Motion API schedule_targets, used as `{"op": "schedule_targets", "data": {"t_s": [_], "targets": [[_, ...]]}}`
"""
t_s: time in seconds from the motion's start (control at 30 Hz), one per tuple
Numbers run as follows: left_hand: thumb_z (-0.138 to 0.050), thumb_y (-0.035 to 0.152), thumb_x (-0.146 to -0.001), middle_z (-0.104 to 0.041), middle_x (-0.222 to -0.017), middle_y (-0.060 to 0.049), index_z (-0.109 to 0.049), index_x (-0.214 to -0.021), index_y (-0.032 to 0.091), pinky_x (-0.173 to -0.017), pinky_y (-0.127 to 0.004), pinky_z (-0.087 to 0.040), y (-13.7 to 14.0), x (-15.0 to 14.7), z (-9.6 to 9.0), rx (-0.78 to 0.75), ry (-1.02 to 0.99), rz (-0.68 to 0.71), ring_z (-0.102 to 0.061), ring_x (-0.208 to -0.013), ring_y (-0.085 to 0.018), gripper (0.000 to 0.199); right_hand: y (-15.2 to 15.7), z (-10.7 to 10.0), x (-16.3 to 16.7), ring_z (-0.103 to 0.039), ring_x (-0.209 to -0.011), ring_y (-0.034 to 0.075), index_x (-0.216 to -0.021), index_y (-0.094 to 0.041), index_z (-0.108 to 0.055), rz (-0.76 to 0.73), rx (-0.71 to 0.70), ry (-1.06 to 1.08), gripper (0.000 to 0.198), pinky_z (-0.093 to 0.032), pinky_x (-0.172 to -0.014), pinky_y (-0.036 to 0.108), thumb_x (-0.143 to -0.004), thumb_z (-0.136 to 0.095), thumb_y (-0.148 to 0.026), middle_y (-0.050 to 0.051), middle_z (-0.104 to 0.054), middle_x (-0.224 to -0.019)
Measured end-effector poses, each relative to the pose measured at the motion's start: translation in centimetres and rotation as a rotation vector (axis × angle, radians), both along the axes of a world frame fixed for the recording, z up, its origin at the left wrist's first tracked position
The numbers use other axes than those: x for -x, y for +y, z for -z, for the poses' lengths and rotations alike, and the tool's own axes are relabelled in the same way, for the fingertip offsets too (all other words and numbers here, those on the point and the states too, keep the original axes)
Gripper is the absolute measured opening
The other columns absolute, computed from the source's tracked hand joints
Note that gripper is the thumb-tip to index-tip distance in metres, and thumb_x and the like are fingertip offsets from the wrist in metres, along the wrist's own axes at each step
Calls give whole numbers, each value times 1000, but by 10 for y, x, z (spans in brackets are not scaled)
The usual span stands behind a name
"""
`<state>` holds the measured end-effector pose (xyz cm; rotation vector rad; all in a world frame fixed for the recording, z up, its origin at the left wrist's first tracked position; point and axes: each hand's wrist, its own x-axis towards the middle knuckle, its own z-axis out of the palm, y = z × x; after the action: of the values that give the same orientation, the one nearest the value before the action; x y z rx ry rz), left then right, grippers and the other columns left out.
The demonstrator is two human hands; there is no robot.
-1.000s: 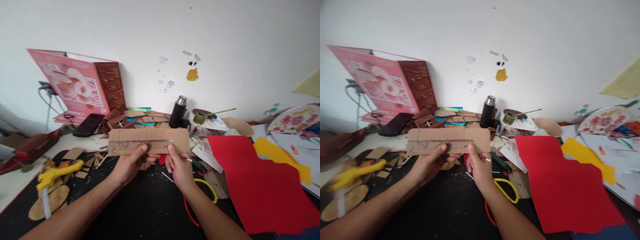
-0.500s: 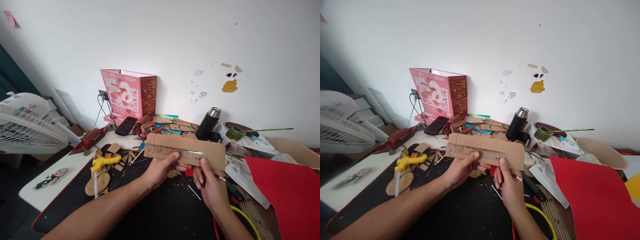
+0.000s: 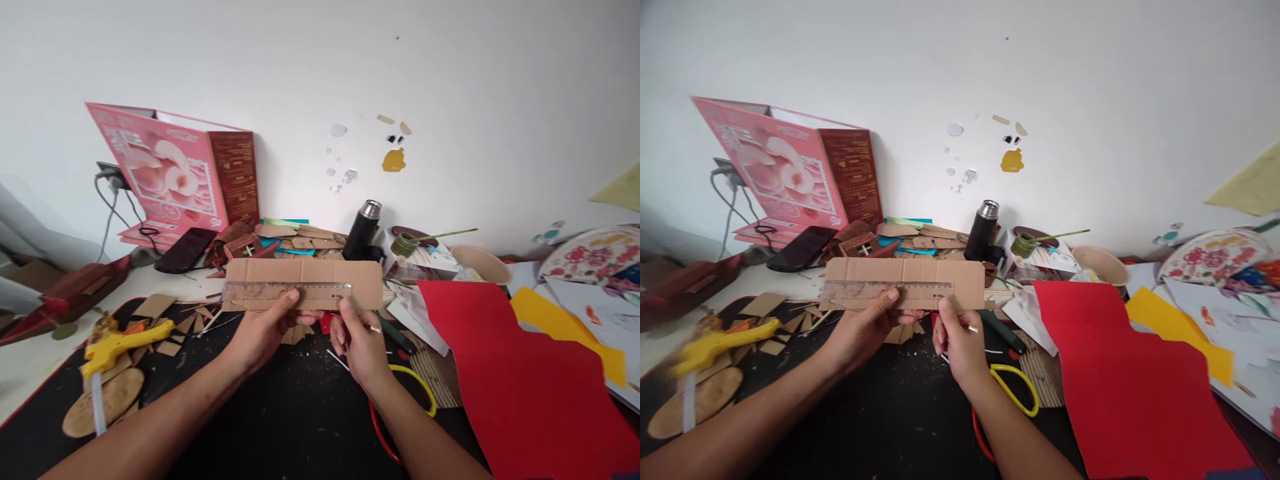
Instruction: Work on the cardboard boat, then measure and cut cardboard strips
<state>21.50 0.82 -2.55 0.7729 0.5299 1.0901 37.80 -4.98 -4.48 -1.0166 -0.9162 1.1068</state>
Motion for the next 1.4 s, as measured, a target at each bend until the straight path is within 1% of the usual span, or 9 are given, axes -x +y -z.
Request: {"op": "schedule_targets", "data": {"t_s": [0.13, 0.27, 0.47, 0.67, 0.8, 1.03, 1.17, 1.27, 1.4], "targets": [[-98, 36, -75, -84, -91, -9, -82, -97, 14, -68, -27, -69, 0, 0, 0, 0, 25, 9, -82, -73, -22, 35, -1, -4, 2, -39, -35, 7, -47, -21, -45, -19, 24, -5, 74, -20, -40, 25, -94, -68, -74, -4, -42, -41], [-98, 38, -75, -84, -92, -8, -82, -101, 15, -68, -26, -69, -2, -1, 0, -11, 52, 1, -82, -74, -22, 38, -1, -7, 4, -37, -33, 8, -46, -22, -44, -20, 49, 0, 76, -19, -39, 26, -90, -68, -79, -5, -40, -41], [-96, 37, -77, -84, -95, -9, -81, -104, 14, -68, -26, -69, -4, -2, 0, -19, 72, -5, -82, -76, -22, 39, 0, -10, 5, -34, -32, 8, -43, -25, -37, 71, 46, -41, 77, -20, -39, 27, -89, -71, -76, -7, -33, -38], [-96, 37, -78, -84, -93, -10, -80, -103, 13, -67, -27, -69, -5, -3, 1, -14, 67, 11, -82, -76, -23, 38, -2, -8, 2, -35, -34, 9, -41, -25, -37, 118, 40, -171, 78, -26, -43, 29, -96, -66, -71, -5, -34, -35], [-94, 39, -80, -84, -96, -12, -79, -107, 13, -69, -33, -70, -6, -4, 2, -26, 68, 3, -82, -78, -26, 41, -3, -9, 1, -34, -35, 9, -41, -25, -39, 150, 31, -194, 77, -28, -45, 30, -98, -66, -69, -5, -35, -36], [-94, 46, -80, -83, -93, -17, -78, -108, 11, -73, -35, -67, -5, -2, 2, -23, 32, 82, -82, -80, -29, 48, -1, -8, 0, -33, -34, 9, -44, -27, -34, 165, 11, -126, 75, -23, -41, 30, -95, -71, -67, -7, -32, -38], [-91, 57, -80, -82, -90, -18, -77, -108, 10, -72, -36, -65, -6, -1, 1, -59, 15, 135, -82, -84, -31, 56, 0, -2, -2, -33, -35, 9, -44, -26, -37, 174, -11, -118, 73, -24, -43, 31, -99, -71, -61, -6, -34, -39], [-88, 58, -82, -83, -98, -17, -75, -112, 12, -66, -33, -64, -4, 0, 0, -69, -12, 94, -82, -85, -30, 57, 0, -1, -3, -33, -35, 8, -46, -25, -36, 191, -18, -89, 72, -22, -43, 31, -100, -72, -57, -7, -34, -40], [-90, 48, -83, -84, -99, -11, -72, -119, 17, -61, -29, -64, 4, 4, -5, -30, -53, -38, -81, -74, -24, 51, 4, -3, -6, -32, -35, 8, -47, -25, -32, 266, -20, -20, 73, -18, -42, 31, -97, -76, -55, -8, -31, -41]]}}
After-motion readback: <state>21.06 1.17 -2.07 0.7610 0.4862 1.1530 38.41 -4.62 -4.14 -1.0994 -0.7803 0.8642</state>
